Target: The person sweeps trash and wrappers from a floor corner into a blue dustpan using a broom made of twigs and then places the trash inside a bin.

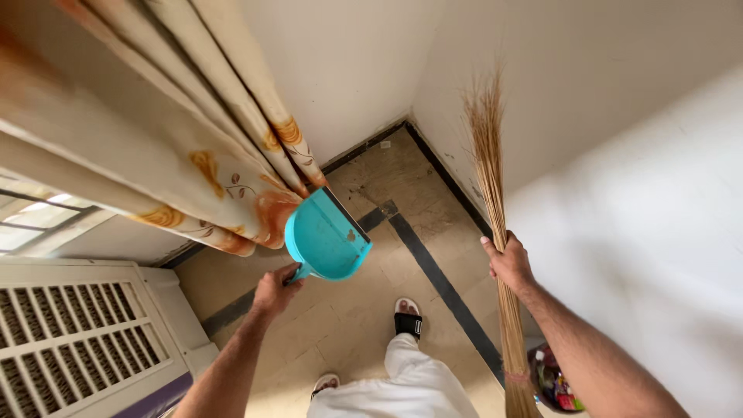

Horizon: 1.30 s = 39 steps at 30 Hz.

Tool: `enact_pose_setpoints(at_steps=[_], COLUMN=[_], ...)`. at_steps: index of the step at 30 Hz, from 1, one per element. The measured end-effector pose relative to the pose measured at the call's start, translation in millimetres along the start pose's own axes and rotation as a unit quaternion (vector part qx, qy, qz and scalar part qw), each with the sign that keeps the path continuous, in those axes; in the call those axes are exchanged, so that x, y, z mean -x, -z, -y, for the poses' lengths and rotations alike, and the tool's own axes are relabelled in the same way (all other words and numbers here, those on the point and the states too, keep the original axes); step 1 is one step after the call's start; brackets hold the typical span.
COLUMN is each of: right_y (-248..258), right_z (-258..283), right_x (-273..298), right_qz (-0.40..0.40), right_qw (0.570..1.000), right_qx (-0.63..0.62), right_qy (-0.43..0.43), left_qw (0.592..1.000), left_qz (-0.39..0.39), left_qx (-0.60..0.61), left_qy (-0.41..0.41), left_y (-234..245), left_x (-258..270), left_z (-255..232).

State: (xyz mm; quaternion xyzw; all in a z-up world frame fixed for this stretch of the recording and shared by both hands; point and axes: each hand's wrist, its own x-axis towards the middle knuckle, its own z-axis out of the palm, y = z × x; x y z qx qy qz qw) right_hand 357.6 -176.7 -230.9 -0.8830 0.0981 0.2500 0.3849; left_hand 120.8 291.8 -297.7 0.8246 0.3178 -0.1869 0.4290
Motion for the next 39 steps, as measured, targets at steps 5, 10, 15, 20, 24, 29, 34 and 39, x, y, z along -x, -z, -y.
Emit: enact_pose_setpoints(at_steps=[5,10,15,20,24,29,34,39], right_y=[-34.3,-72.9,-145.9,-217.3,-255.5,-269.2,-277.6,-302.2], right_z=[-7.4,12.5,-22.7,-75.7,-102.9,-152.0,-203.0,-231.9], right_x=[-102.2,-193.5,-288.5,-380.3,-408.8,-436.7,-487.5,-522.8], right_qz=[0.055,0.054,0.036,-0.025,-0.012,0.008,-0.020,-0.023], right_qw=[0.992,0.983,0.975,0.939,0.921,0.918,0.884,0.885], right_qx=[0.113,0.177,0.218,0.326,0.377,0.392,0.457,0.449], right_qy=[-0.027,-0.002,0.003,0.106,0.095,0.053,0.096,0.123], left_qw=[0.997,0.996,0.967,0.984,0.977,0.977,0.976,0.972], left_qz=[0.030,0.065,0.078,0.068,0.058,0.059,0.066,0.057], left_qx=[0.052,0.061,0.211,0.164,0.202,0.198,0.197,0.223], left_qy=[0.043,0.009,-0.117,0.001,0.031,0.048,0.057,0.047], left_y=[-69.5,-117.3,-176.1,-201.4,-226.5,-241.1,-239.6,-242.6], left_x=[-81.6,-179.7,-309.0,-387.3,-423.1,-453.7,-469.4,-513.6], left_z=[36.7,70.5,130.6,163.1,189.5,227.5,267.8,331.0])
